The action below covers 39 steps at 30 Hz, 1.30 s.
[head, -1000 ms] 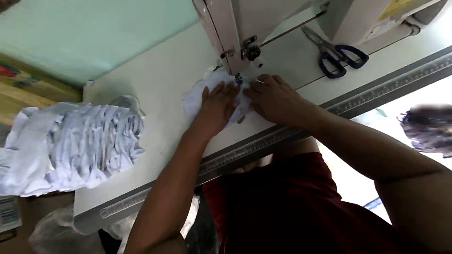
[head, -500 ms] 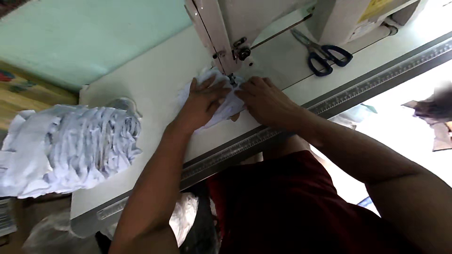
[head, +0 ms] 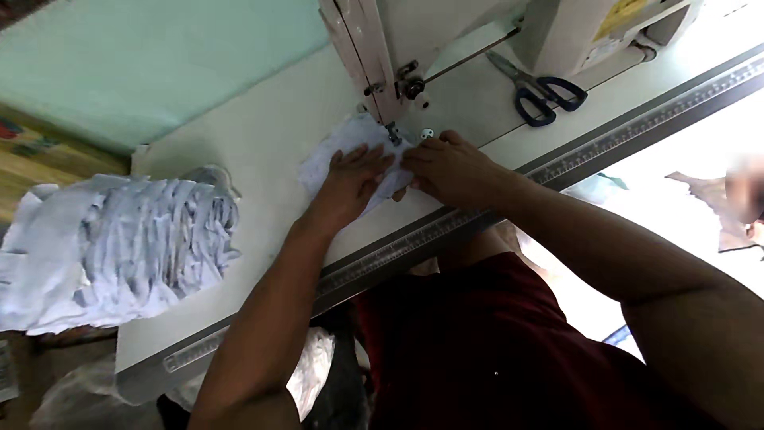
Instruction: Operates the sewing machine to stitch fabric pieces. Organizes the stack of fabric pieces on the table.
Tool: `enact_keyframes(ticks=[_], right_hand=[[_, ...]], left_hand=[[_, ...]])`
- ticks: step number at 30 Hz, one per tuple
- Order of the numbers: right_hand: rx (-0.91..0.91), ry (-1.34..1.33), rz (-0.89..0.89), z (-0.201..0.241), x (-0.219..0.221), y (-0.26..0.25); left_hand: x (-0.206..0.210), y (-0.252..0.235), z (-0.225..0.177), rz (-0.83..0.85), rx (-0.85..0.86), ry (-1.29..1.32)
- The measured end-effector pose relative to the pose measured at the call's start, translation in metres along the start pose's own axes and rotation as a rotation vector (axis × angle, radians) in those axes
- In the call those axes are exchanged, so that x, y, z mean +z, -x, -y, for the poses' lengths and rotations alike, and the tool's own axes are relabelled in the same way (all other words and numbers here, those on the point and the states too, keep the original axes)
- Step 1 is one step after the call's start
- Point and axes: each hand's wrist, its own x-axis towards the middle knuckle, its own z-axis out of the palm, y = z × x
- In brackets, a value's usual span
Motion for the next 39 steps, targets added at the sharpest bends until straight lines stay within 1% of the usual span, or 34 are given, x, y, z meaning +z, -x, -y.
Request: enact_keyframes(ticks=[5,10,12,16,21,24,26,29,31,34,39], right_hand=[[0.022,0.01,0.037,-0.005,-0.007,-0.003],[0.005,0.044,0.002,-0.013,-0.005,-0.003],[0.007,0.051,0.002,-0.016,-0.005,-0.004],[-0.019,0.043,-0.026,-0.023,-0.003,-0.005],[0.032,0.014,-0.004,-0.023,-0.002,-0.005],[0.046,0.041,-0.102,-0.006,-0.001,-0.005],[-0.043,0.031,-0.177,0.011,0.004,-0.003],[-0.095,-0.03,-0.195,0.026,0.024,0.004],[-0.07,-0.023,-0.176,0.025,0.027,0.005],[-0.023,0.008,-0.067,0.025,0.01,0.0],[-0.001,0.032,-0.037,0.011,0.0,-0.001]], left_hand=[[-0.001,-0.002,-0.014,0.04,-0.124,0.033],[-0.012,-0.008,-0.023,0.117,-0.154,-0.043],[-0.014,-0.01,-0.024,0.133,-0.147,-0.066],[-0.01,-0.007,-0.016,0.099,-0.084,-0.106],[-0.002,-0.001,-0.007,0.046,-0.046,-0.109],[0.001,0.0,-0.009,0.024,-0.067,-0.09],[0.002,0.001,-0.013,0.015,-0.101,-0.038],[-0.004,0.001,-0.018,0.043,-0.157,0.024],[-0.008,0.0,-0.019,0.067,-0.166,0.021],[-0.006,0.002,-0.02,0.064,-0.139,-0.052],[-0.006,-0.001,-0.034,0.093,-0.175,-0.169]])
